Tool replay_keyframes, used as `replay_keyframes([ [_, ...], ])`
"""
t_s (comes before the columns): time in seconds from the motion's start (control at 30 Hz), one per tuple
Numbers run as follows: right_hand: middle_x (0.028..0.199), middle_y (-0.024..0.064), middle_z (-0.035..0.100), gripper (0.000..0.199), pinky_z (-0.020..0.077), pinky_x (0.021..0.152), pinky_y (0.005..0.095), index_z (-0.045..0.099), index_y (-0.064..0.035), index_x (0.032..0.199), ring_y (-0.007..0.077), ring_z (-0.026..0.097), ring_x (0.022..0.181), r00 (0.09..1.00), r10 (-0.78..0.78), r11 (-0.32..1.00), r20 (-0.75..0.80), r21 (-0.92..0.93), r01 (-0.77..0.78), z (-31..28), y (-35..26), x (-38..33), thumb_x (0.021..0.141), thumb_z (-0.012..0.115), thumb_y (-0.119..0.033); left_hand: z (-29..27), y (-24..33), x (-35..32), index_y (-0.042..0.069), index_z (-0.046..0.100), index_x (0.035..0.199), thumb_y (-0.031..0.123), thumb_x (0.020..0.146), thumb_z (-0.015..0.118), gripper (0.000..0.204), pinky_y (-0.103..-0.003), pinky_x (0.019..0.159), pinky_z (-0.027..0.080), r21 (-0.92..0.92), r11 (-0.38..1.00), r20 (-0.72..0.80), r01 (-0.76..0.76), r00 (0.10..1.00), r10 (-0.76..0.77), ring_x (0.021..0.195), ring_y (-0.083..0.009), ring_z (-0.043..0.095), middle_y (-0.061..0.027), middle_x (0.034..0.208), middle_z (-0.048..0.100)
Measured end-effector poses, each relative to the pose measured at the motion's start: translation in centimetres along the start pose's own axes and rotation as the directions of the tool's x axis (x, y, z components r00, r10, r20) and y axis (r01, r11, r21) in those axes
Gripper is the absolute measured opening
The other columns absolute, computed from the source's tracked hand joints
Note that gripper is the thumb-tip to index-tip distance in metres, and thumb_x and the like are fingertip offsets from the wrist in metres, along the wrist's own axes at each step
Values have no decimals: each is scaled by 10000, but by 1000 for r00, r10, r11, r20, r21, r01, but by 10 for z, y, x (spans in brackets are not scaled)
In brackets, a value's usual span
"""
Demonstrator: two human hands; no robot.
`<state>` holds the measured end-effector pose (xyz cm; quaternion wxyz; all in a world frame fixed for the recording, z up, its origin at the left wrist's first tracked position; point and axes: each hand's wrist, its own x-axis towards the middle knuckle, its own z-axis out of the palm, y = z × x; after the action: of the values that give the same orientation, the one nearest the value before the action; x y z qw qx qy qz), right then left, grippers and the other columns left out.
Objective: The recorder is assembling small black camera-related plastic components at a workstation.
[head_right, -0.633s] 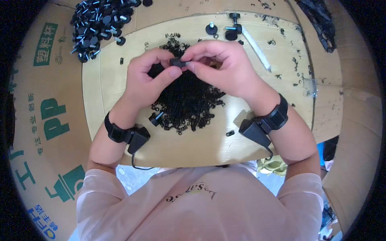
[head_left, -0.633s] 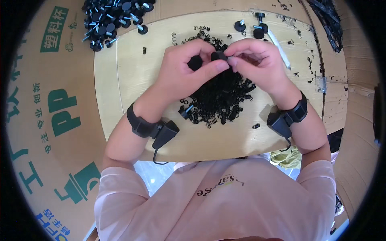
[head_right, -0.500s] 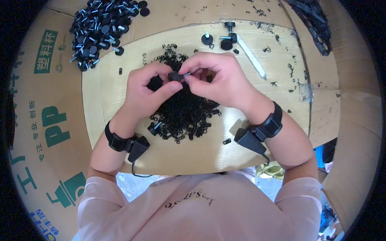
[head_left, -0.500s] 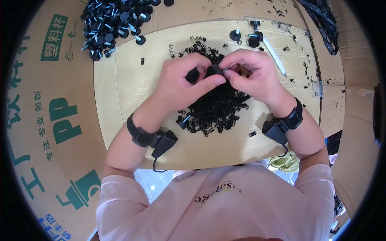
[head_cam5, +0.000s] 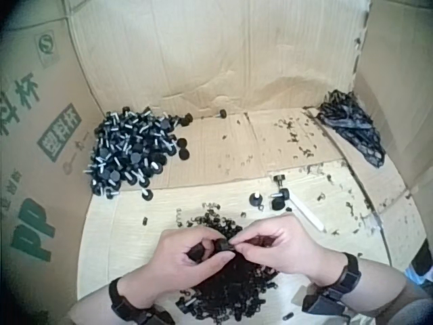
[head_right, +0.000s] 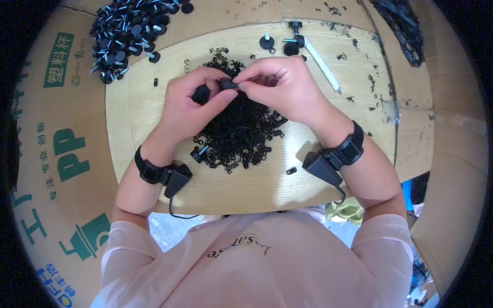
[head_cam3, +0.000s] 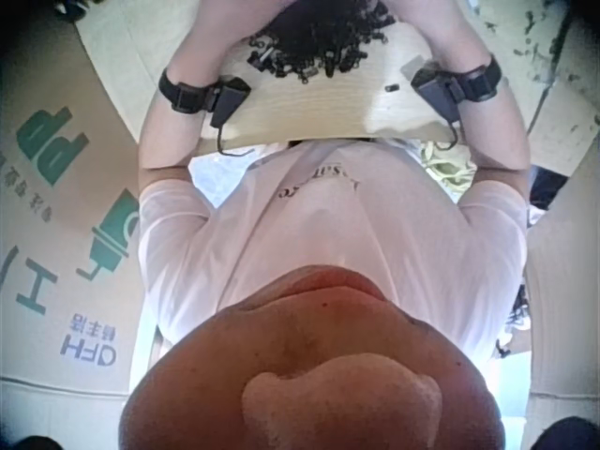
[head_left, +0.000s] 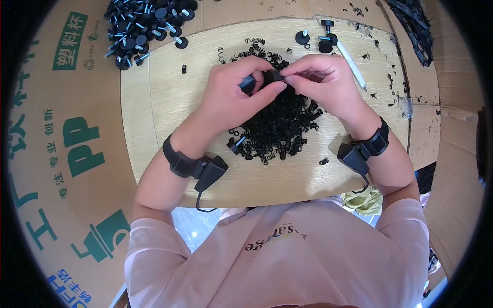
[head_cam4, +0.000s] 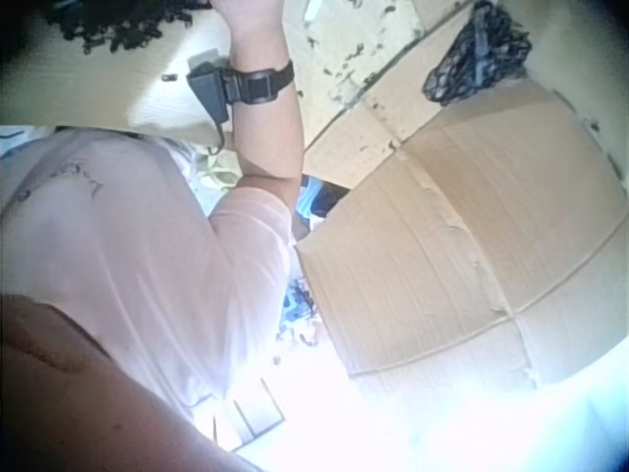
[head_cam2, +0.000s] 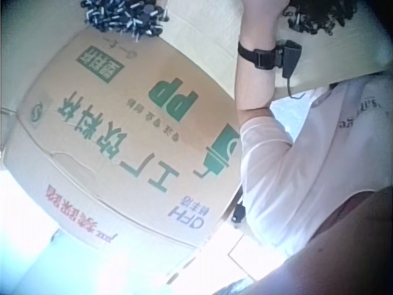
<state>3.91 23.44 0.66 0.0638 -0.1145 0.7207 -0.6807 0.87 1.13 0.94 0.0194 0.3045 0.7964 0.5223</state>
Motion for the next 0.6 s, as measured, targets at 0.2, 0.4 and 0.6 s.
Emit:
replay_keyframes([
  [0.2,866,4,731,110,500,672,186,757,-10,1017,21,614,742,996,84,996,25,27,-85,-2,3,-1,918,709,-8,1,1,-4,44,710,1051,118,798,845,296,-264,547,462,23,1000,20,-5,1000,4,572,-115,541,-27,650,576],
  [0.4,846,-16,695,118,495,672,197,716,-8,1020,21,596,745,1000,24,1000,0,21,-24,2,10,2,902,712,-18,3,-4,-3,64,710,1105,115,786,856,355,-268,543,457,12,999,6,-41,999,41,571,-116,536,-24,639,552],
  [0.6,850,-13,650,108,496,707,224,659,-7,977,48,583,781,992,-117,993,-43,-15,116,2,10,1,875,671,25,-1,5,-4,48,707,1101,137,804,864,348,-248,574,439,-46,998,-15,35,999,-35,603,-85,514,6,654,548],
])
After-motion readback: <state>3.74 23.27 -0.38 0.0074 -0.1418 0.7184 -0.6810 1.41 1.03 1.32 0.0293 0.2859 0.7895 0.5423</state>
